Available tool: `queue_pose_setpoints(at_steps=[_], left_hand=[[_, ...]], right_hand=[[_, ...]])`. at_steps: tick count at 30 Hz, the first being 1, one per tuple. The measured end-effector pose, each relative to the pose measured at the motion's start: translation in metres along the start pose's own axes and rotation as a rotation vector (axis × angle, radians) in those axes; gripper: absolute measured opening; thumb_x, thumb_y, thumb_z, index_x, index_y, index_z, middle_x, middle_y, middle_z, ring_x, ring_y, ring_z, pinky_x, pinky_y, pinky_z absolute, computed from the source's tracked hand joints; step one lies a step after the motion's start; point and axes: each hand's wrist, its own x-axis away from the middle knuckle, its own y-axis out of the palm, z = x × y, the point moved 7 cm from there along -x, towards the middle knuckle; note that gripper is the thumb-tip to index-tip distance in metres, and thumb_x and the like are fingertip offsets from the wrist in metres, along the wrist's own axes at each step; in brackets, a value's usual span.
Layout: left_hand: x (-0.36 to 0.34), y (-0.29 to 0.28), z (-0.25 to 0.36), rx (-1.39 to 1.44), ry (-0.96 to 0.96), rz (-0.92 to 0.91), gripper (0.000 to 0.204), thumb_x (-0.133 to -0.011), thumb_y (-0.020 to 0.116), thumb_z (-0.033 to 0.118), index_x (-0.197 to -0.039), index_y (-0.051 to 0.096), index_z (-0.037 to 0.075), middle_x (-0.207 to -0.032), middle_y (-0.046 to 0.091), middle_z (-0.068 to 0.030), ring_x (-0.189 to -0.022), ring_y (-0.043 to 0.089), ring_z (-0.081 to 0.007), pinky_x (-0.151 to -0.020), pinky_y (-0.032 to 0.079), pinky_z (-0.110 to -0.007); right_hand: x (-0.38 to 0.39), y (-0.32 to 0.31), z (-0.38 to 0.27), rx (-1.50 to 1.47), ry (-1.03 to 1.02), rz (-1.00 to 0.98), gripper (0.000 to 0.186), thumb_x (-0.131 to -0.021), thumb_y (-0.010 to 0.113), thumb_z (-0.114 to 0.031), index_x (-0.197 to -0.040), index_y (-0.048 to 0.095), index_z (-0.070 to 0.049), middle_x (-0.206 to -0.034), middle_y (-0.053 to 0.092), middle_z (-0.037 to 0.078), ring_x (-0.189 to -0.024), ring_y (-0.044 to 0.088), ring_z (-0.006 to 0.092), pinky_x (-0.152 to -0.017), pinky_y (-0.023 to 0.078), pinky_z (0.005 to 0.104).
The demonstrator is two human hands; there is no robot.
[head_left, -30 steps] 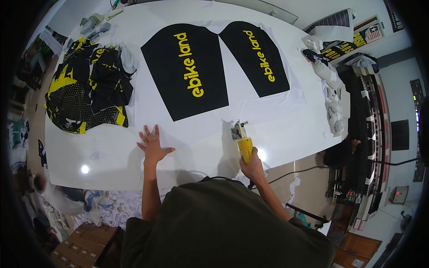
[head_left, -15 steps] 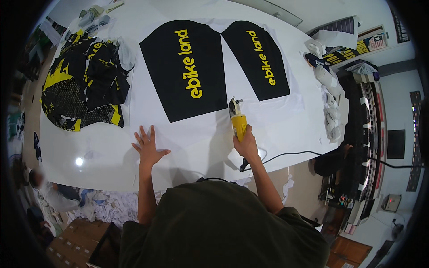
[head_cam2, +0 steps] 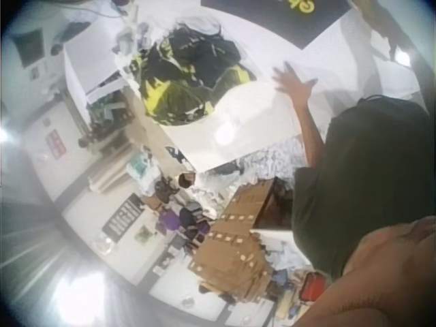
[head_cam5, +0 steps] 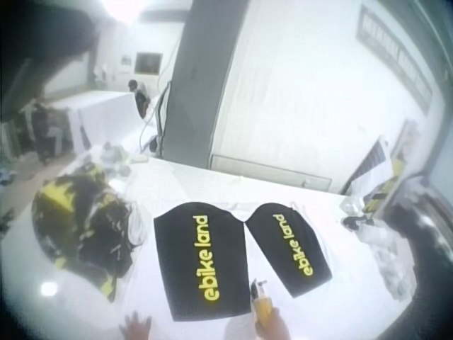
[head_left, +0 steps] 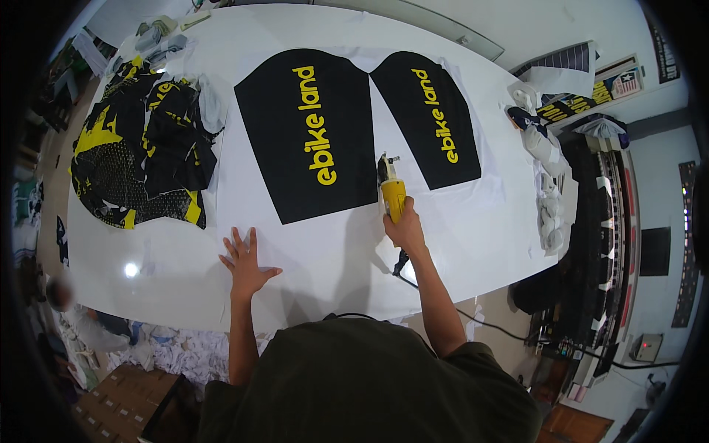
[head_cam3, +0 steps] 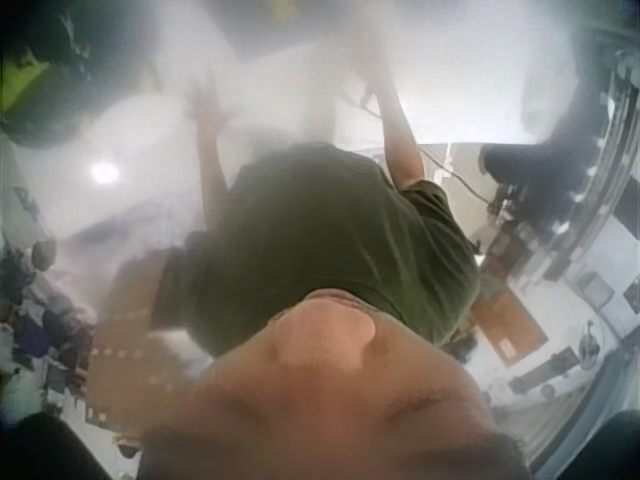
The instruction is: The person uses a yellow electric rotary cutter to cut black fabric pieces with yellow 'ebike land' text on a white table. They align the fabric, cut along the edges, and remove the excess material. The person also handles a black and yellow patterned jersey, placing it on the table and moving it aside.
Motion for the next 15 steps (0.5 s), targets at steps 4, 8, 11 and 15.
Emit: queue_pose_setpoints(at_steps=[4,8,11,15], left_hand=[[-0.001,0.0,-0.002,0.021,0.015,0.014,0.136,-0.06,0.093,0.054,-0.168,0.017,0.02,-0.173,-0.01,-0.0225,-0.155,-0.01,-0.0566,-0.113,0.002,-0.082],[-0.002,-0.003,0.001,0.014,-0.001,-0.006,0.136,-0.059,0.092,0.054,-0.168,0.018,0.021,-0.173,-0.01,-0.0219,-0.155,-0.01,-0.056,-0.114,0.003,-0.081],[-0.002,-0.005,0.002,0.0,-0.02,-0.015,0.136,-0.059,0.093,0.053,-0.168,0.019,0.02,-0.173,-0.008,-0.0215,-0.156,-0.009,-0.0552,-0.114,0.004,-0.081],[-0.002,-0.005,0.005,-0.025,-0.068,-0.031,0.134,-0.059,0.096,0.047,-0.167,0.02,0.02,-0.173,-0.007,-0.021,-0.156,-0.008,-0.0535,-0.116,0.006,-0.079]], right_hand=[[-0.032,-0.001,-0.009,0.029,-0.004,0.008,0.062,-0.086,0.069,-0.02,-0.132,0.036,0.007,-0.099,0.067,0.041,-0.09,0.069,0.056,-0.081,0.058,0.0553],[-0.07,0.0,-0.015,0.033,-0.059,0.031,0.062,-0.086,0.07,-0.02,-0.13,0.037,0.007,-0.099,0.067,0.041,-0.09,0.069,0.0559,-0.081,0.058,0.0557],[-0.097,-0.001,-0.018,0.011,-0.064,0.015,0.063,-0.086,0.071,-0.023,-0.13,0.037,0.007,-0.1,0.067,0.041,-0.091,0.069,0.0565,-0.082,0.058,0.0557],[-0.13,-0.004,-0.034,0.104,-0.036,0.023,0.065,-0.084,0.069,-0.023,-0.133,0.036,0.005,-0.106,0.067,0.04,-0.1,0.068,0.0543,-0.088,0.057,0.0553]])
